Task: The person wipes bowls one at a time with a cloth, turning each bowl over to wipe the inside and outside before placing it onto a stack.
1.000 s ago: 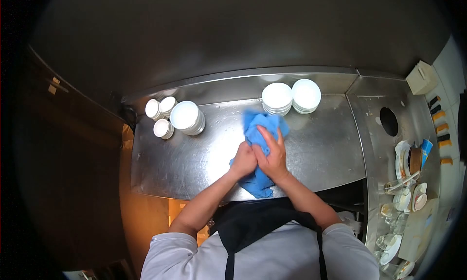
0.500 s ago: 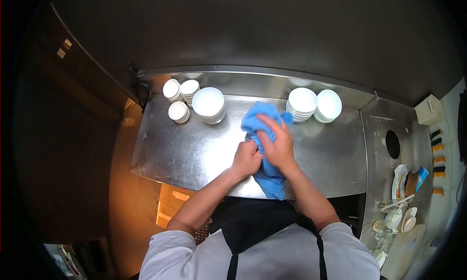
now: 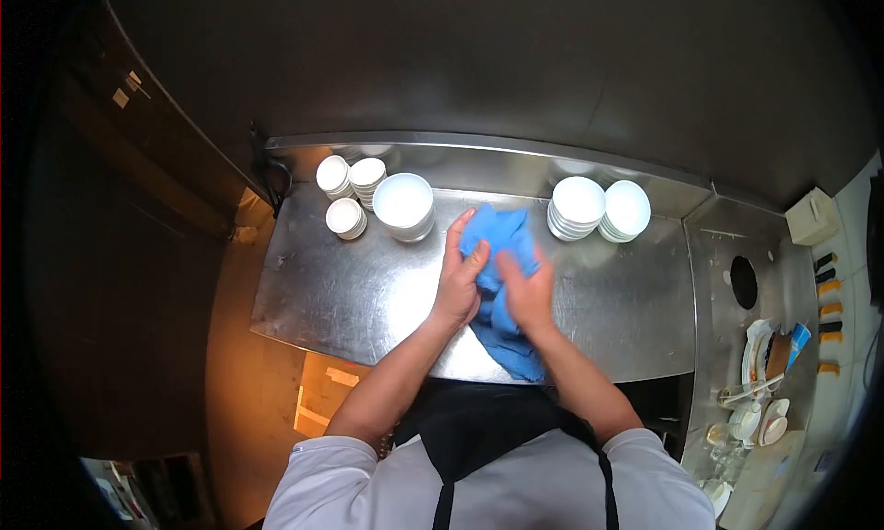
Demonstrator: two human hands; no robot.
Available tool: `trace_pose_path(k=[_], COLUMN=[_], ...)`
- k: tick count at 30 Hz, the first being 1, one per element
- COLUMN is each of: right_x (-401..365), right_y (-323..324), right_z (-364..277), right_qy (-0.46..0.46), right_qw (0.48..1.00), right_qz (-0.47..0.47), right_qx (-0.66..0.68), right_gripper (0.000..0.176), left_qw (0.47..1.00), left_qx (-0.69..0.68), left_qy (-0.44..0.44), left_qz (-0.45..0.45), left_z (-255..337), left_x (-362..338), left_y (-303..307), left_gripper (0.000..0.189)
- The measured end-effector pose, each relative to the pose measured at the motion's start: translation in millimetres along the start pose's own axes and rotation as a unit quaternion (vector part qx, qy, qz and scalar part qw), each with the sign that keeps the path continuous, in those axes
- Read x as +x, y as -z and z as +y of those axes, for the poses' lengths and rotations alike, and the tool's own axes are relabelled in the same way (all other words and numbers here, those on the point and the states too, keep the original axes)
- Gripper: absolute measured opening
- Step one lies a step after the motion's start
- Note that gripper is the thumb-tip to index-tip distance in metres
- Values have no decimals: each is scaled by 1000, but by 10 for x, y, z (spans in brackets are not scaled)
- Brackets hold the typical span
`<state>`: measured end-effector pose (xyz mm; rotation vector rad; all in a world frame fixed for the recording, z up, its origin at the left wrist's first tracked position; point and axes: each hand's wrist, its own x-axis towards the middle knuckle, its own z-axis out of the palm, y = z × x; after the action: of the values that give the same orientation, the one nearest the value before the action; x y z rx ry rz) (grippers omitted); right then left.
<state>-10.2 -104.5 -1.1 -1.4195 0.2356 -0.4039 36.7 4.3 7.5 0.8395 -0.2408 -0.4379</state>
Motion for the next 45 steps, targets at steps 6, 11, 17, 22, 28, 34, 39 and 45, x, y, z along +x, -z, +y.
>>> trace_pose_path(k=[6,11,17,22,28,34,39,45], right_x=[-27,-34,74,186,-217,-106,-113,-149], right_y=[151,268,276,227,99,-65,-24,-59], right_z=[-83,-75,-203,-218,500,195,222,269], right_qy=[301,200,170,488,137,231,0,124], right_qw=[867,890,982,694,915,925,949,930], right_qz=[-216,-290,36,-310,-178,-152,-216,-234], right_qx=[-333,-290,-76,-429,-335,-262,-231,-254], right_gripper=[37,29,32,54,50,54,61,36], left_qw=[978,931,906,915,975,951,987,968], left_qx=[-136,-244,-287,-274,207,-131,22,-98], left_qy=[159,261,305,276,80,281,131,226], left_qz=[7,-66,-57,-105,-12,-5,88,53], left_z=[42,-69,112,-90,-112,69,-188,-94], left_x=[91,2,6,167,59,53,-1,26], left_y=[294,548,561,740,526,552,480,622], left_gripper=[72,76,72,50,39,36,45,33])
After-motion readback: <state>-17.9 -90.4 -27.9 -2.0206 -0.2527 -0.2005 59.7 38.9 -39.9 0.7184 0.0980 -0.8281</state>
